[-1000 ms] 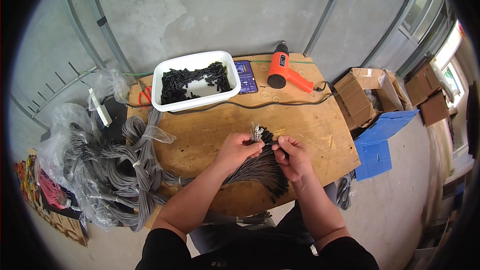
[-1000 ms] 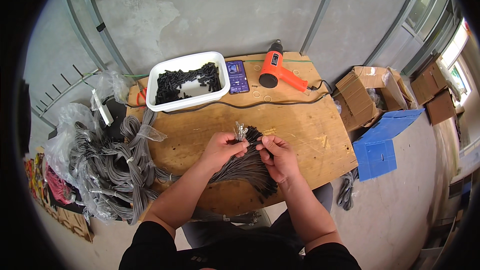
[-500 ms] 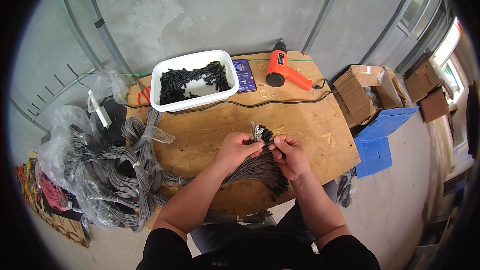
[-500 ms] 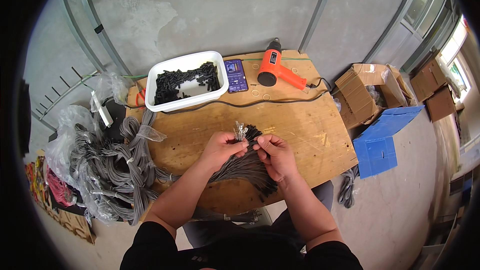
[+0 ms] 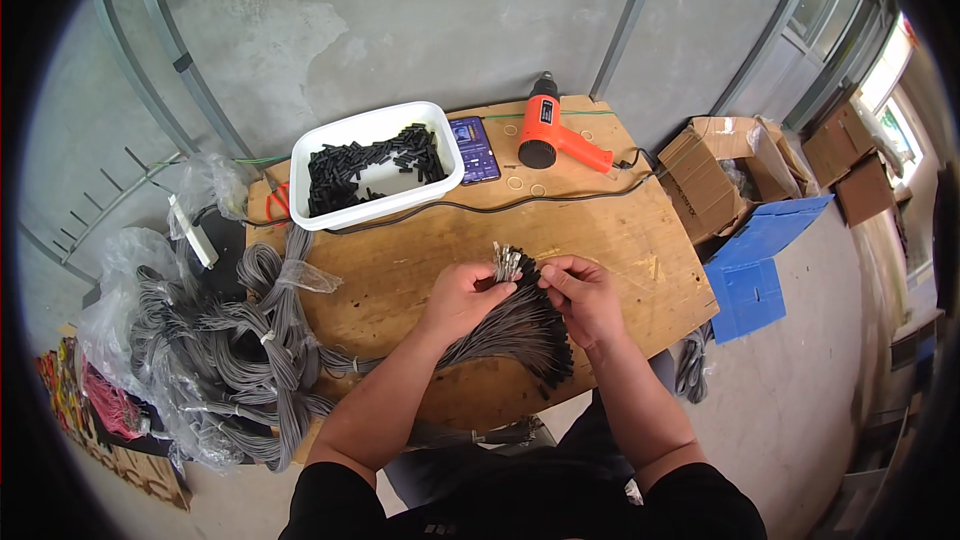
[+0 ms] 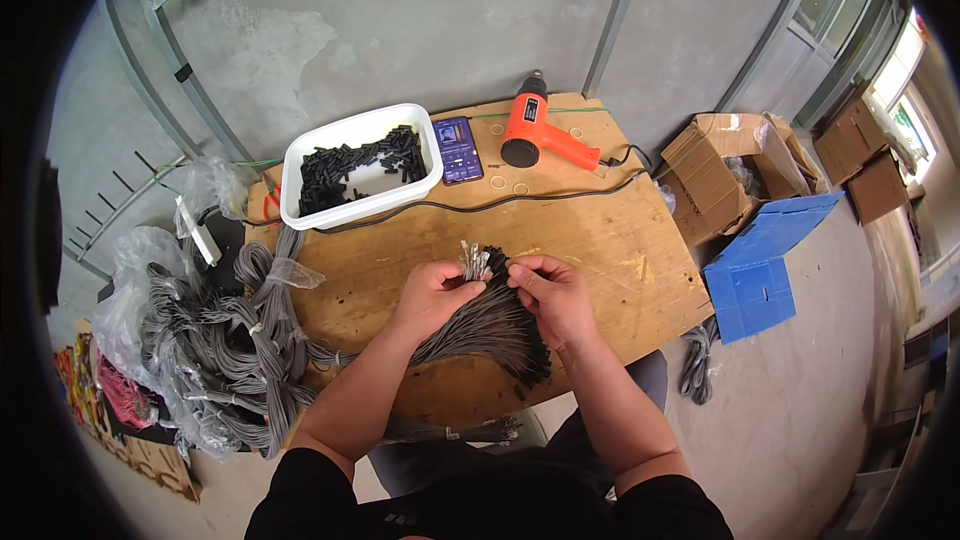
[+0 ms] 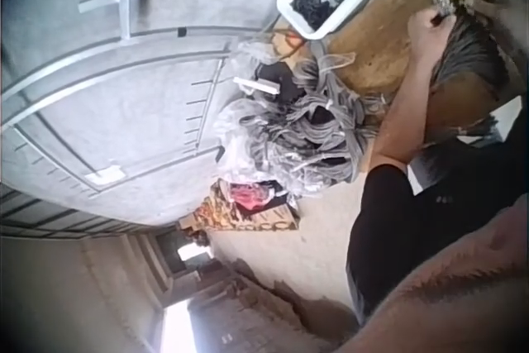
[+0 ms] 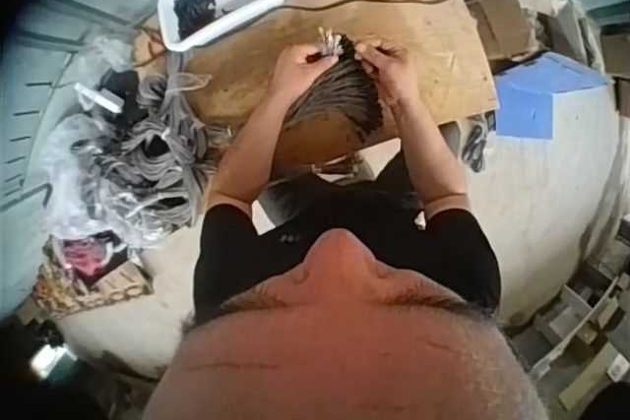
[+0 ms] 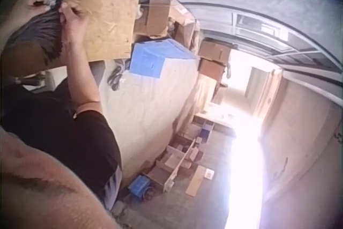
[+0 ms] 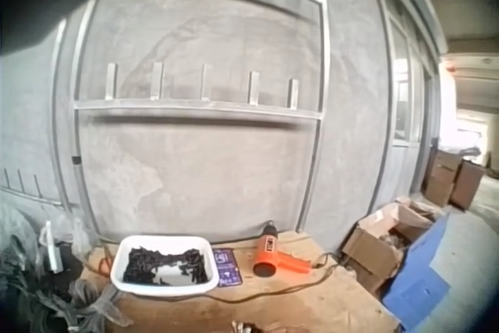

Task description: The person is manually assembling cables by sliding small black connectors onto wire ends at a workbench.

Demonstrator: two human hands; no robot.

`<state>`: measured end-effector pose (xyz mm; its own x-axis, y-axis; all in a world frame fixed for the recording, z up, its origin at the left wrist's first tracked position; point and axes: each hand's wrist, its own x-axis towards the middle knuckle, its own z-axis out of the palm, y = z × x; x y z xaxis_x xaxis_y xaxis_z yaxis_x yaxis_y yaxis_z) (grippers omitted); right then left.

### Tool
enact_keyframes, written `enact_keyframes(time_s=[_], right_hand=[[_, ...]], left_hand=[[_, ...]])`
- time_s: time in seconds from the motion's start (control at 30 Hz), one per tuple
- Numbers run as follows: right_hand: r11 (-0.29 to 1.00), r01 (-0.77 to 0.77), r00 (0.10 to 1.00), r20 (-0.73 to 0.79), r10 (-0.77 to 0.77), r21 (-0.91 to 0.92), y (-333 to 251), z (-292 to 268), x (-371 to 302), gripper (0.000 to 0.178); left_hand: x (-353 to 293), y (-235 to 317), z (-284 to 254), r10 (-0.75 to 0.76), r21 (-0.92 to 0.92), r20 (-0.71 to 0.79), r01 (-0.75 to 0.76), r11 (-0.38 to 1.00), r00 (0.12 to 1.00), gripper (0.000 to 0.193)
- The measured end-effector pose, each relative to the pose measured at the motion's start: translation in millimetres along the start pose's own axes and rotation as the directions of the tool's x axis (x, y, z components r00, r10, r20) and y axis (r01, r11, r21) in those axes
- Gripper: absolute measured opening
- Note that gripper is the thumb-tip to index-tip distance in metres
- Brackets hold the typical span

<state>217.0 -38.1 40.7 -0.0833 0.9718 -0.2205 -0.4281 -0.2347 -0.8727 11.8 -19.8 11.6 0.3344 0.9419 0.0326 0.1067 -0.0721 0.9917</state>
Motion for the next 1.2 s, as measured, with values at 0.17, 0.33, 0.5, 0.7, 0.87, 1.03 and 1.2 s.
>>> enact_keyframes(time_s=[0.17,0.33,0.5,0.7,0.87,1.03,1.2], right_hand=[[0.998,-0.029,0.998,0.051,0.032,-0.055,3.5,9.5,1.7,0.014],[0.987,0.022,0.997,0.071,-0.011,-0.157,9.0,8.1,5.9,0.009],[0.986,0.068,0.997,0.040,-0.063,-0.152,14.4,7.7,5.0,0.006],[0.877,0.280,0.956,0.028,-0.292,-0.392,25.9,6.2,0.4,0.006],[0.755,0.387,0.902,0.049,-0.429,-0.530,26.6,10.4,-4.1,0.006],[0.999,-0.041,0.999,-0.002,0.041,0.001,19.8,5.5,0.5,0.007],[0.882,-0.248,0.969,0.108,0.223,0.400,8.4,-4.1,6.0,0.020]], left_hand=[[-1.7,4.7,-2.0,-0.023,0.025,0.010,0.023,0.999,1.000,0.015],[-2.4,9.4,-1.9,-0.058,0.017,0.038,0.057,0.998,0.998,0.016],[-1.1,4.2,-1.2,-0.059,-0.115,0.000,0.058,0.992,0.998,0.014],[0.9,-2.2,0.1,-0.158,-0.134,-0.003,0.157,0.979,0.987,0.013],[0.1,-1.5,0.6,-0.094,-0.103,0.003,0.094,0.990,0.996,0.011],[-0.8,3.8,2.3,-0.054,-0.173,-0.014,0.051,0.984,0.998,0.009],[-0.6,2.3,1.1,-0.119,-0.334,-0.010,0.109,0.936,0.993,0.011]])
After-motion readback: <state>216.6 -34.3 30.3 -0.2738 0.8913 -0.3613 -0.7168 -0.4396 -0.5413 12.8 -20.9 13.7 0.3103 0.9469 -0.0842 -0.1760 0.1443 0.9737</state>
